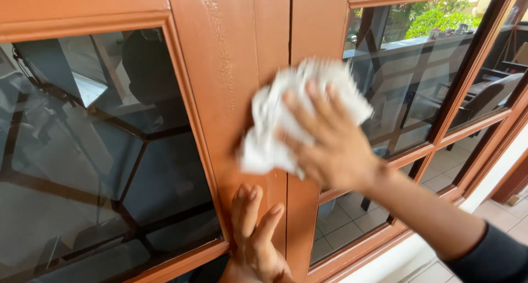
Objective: The person cleans a window and its frame by wiping the wooden frame and glass surfaces with a cloth, folding the cloth periodically.
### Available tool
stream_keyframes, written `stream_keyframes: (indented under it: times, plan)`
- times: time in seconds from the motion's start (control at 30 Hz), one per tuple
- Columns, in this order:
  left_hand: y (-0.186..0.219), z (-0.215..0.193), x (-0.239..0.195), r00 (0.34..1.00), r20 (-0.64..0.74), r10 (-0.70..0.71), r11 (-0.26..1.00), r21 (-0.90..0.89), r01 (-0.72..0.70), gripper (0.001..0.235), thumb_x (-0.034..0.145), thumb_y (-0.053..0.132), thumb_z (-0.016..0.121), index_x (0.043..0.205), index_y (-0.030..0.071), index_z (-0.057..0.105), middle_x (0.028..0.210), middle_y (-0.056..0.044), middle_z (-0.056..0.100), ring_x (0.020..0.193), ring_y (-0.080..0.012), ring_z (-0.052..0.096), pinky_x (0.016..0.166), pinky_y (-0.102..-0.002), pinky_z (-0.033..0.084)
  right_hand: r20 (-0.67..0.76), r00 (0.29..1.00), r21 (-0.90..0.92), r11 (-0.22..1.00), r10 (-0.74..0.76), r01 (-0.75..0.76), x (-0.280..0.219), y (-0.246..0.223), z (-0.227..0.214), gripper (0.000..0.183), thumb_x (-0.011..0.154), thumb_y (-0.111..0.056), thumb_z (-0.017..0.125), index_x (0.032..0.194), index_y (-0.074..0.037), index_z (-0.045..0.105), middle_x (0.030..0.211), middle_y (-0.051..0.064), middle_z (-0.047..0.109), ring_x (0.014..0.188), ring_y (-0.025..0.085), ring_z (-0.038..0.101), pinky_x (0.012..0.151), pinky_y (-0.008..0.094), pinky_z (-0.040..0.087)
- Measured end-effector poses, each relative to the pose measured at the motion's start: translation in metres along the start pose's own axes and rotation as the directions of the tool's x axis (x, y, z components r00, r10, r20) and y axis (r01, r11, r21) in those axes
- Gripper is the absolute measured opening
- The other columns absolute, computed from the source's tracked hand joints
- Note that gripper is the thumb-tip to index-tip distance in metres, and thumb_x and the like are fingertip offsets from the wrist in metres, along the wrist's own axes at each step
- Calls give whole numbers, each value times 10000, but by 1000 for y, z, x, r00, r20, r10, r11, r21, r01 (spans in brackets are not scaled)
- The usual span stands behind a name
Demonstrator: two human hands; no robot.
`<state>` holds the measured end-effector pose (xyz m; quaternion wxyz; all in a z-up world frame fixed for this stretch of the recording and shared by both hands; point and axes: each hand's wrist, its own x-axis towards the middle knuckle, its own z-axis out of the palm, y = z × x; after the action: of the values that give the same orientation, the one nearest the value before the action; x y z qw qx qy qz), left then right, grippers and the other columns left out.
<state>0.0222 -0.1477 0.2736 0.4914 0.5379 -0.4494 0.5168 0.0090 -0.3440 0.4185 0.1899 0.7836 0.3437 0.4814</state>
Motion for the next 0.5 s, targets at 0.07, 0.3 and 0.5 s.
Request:
stream_keyframes:
  times: [0.07, 0.3, 0.5]
  plan:
    - [2, 1, -6, 1000, -17, -25, 995, 94, 27, 855, 1014, 704, 194, 1386, 32, 572, 1532, -257, 495, 1505, -449, 444, 1295, -590, 346, 44, 999, 12, 1000, 0, -1, -38, -23, 26, 648, 838, -369, 656, 1437, -164, 513, 1623, 193, 281, 1479, 447, 241, 1187, 646, 173]
    - [4, 6, -11, 998, -6, -60, 983, 171, 60, 793, 1048, 664, 187, 1352, 47, 582, 1522, -246, 498, 1508, -420, 401, 1292, -586, 299, 230, 918, 94, 947, -322, 308, -83, -11, 53, 553, 1004, -483, 526, 1540, -372, 451, 1687, -58, 284, 1534, 221, 290, 1229, 552, 226]
    - [-3, 6, 2, 1000, 18, 18, 975, 220, -22, 863, 1015, 732, 178, 1338, 58, 609, 1505, -245, 508, 1491, -424, 387, 1286, -565, 317, 160, 987, -36, 999, 21, -15, 27, 39, -20, 610, 1043, -504, 461, 1562, -184, 424, 1665, 176, 226, 1523, 448, 202, 1216, 676, 102]
